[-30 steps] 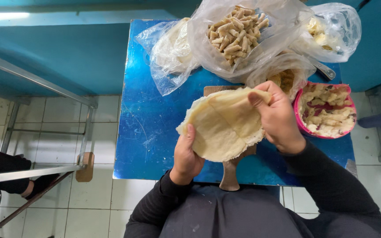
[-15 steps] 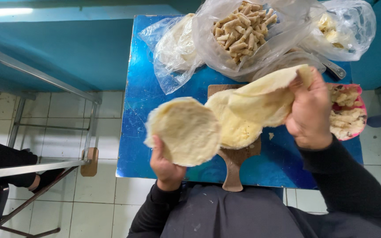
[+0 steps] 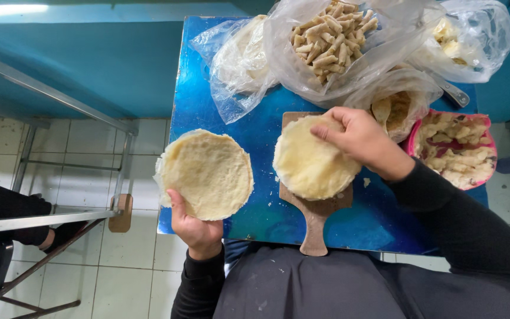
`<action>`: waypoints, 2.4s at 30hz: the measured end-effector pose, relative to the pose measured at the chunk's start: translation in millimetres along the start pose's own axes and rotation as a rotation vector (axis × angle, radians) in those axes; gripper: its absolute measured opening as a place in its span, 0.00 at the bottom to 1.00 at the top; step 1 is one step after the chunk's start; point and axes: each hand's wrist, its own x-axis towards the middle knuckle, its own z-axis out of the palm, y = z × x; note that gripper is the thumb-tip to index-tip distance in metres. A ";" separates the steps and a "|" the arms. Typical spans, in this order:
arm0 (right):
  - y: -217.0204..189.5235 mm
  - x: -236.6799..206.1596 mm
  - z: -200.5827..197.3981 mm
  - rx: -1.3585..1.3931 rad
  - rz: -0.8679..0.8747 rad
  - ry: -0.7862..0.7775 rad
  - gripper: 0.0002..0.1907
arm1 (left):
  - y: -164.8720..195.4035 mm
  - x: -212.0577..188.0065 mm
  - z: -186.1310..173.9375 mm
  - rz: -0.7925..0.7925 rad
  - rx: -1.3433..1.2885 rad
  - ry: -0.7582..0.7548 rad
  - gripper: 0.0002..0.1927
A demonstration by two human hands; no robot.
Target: The person peels the thin outer skin off a large round dough cake by hand, tearing the skin into pieces and setting the pieces aside while holding the cake over a wooden board. The person rotates the cake to reach new areas and continues peeling the skin away in sheets.
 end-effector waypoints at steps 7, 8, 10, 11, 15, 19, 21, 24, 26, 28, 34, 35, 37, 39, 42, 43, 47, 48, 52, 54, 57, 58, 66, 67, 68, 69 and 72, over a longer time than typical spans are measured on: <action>21.4 -2.9 -0.8 -0.271 -0.332 0.079 0.17 | -8.4 -2.3 6.8 -0.046 -0.037 -0.010 0.31; 20.7 -2.5 -0.1 -0.250 -0.338 0.083 0.17 | -10.4 -3.1 10.9 -0.051 -0.039 -0.030 0.31; 17.1 -0.4 1.6 -0.289 -0.359 0.124 0.18 | -14.3 -4.9 20.1 -0.070 -0.057 -0.062 0.32; 14.4 0.9 2.1 -0.349 -0.374 0.161 0.19 | -16.4 -5.8 25.0 -0.084 -0.073 -0.074 0.32; 1.1 -8.5 3.5 -0.560 -0.697 0.424 0.21 | -24.1 -10.4 44.1 -0.198 -0.148 -0.169 0.33; -13.6 -39.7 8.5 -0.554 -0.890 0.294 0.13 | -38.2 -16.6 63.8 -0.356 -0.201 -0.273 0.35; -19.8 -57.1 14.7 -0.558 -0.943 0.098 0.11 | -47.8 -18.7 74.3 -0.405 -0.196 -0.314 0.36; -27.6 -69.1 24.0 -0.589 -0.986 -0.063 0.13 | -54.8 -21.2 83.3 -0.498 -0.232 -0.403 0.37; -30.9 -74.5 24.1 -0.595 -0.951 -0.079 0.12 | -58.8 -22.3 87.3 -0.534 -0.228 -0.428 0.37; -32.3 -79.2 21.9 -0.609 -0.936 -0.083 0.11 | -62.5 -22.7 90.6 -0.557 -0.194 -0.432 0.38; -26.7 -91.2 20.8 -0.713 -0.914 -0.017 0.12 | -66.1 -26.4 94.7 -0.596 -0.258 -0.486 0.54; -25.1 -92.2 22.4 -0.730 -0.917 0.003 0.13 | -67.4 -27.2 95.5 -0.592 -0.247 -0.476 0.55; -22.0 -94.1 26.2 -0.767 -0.929 0.036 0.13 | -70.3 -29.0 96.0 -0.578 -0.226 -0.471 0.57; -19.4 -96.0 31.4 -0.809 -0.945 0.064 0.14 | -72.4 -30.9 93.8 -0.560 -0.205 -0.483 0.56; -16.9 -96.7 34.9 -0.836 -0.949 0.078 0.16 | -77.1 -32.4 86.2 -0.558 -0.264 -0.500 0.52; -16.5 -96.9 34.9 -0.817 -0.934 0.071 0.16 | -80.0 -33.0 83.1 -0.549 -0.233 -0.472 0.50; -17.0 -95.8 35.9 -0.640 -0.781 0.107 0.12 | -100.2 -37.0 73.0 -0.503 -0.219 -0.378 0.37; -17.8 -95.6 37.0 -0.569 -0.717 0.130 0.09 | -105.4 -38.8 70.5 -0.490 -0.243 -0.358 0.34; -22.3 -91.6 47.7 -0.329 -0.615 0.251 0.12 | -117.0 -44.8 60.1 -0.364 -0.242 -0.636 0.32; -24.9 -90.2 51.1 -0.298 -0.572 0.252 0.15 | -118.3 -47.2 56.5 -0.309 -0.201 -0.698 0.37; -27.7 -90.5 55.2 -0.325 -0.617 0.280 0.14 | -122.2 -48.5 56.3 -0.325 -0.128 -0.593 0.40; -28.3 -91.2 56.0 -0.308 -0.618 0.273 0.13 | -121.7 -49.1 55.4 -0.317 -0.108 -0.610 0.40; -23.1 -93.7 47.1 -0.185 -0.506 0.150 0.05 | -113.6 -47.9 65.9 -0.355 -0.142 -0.601 0.41; -22.0 -93.5 45.8 -0.204 -0.528 0.151 0.05 | -109.9 -46.5 70.0 -0.360 -0.135 -0.612 0.41; -21.0 -93.2 45.0 -0.224 -0.550 0.153 0.05 | -105.4 -44.5 74.2 -0.366 -0.128 -0.624 0.41; -20.1 -93.0 43.7 -0.243 -0.571 0.155 0.05 | -100.7 -42.9 78.7 -0.372 -0.121 -0.636 0.41; -18.7 -92.1 41.5 -0.410 -0.667 0.102 0.06 | -84.6 -40.6 90.1 -0.470 -0.470 -0.640 0.40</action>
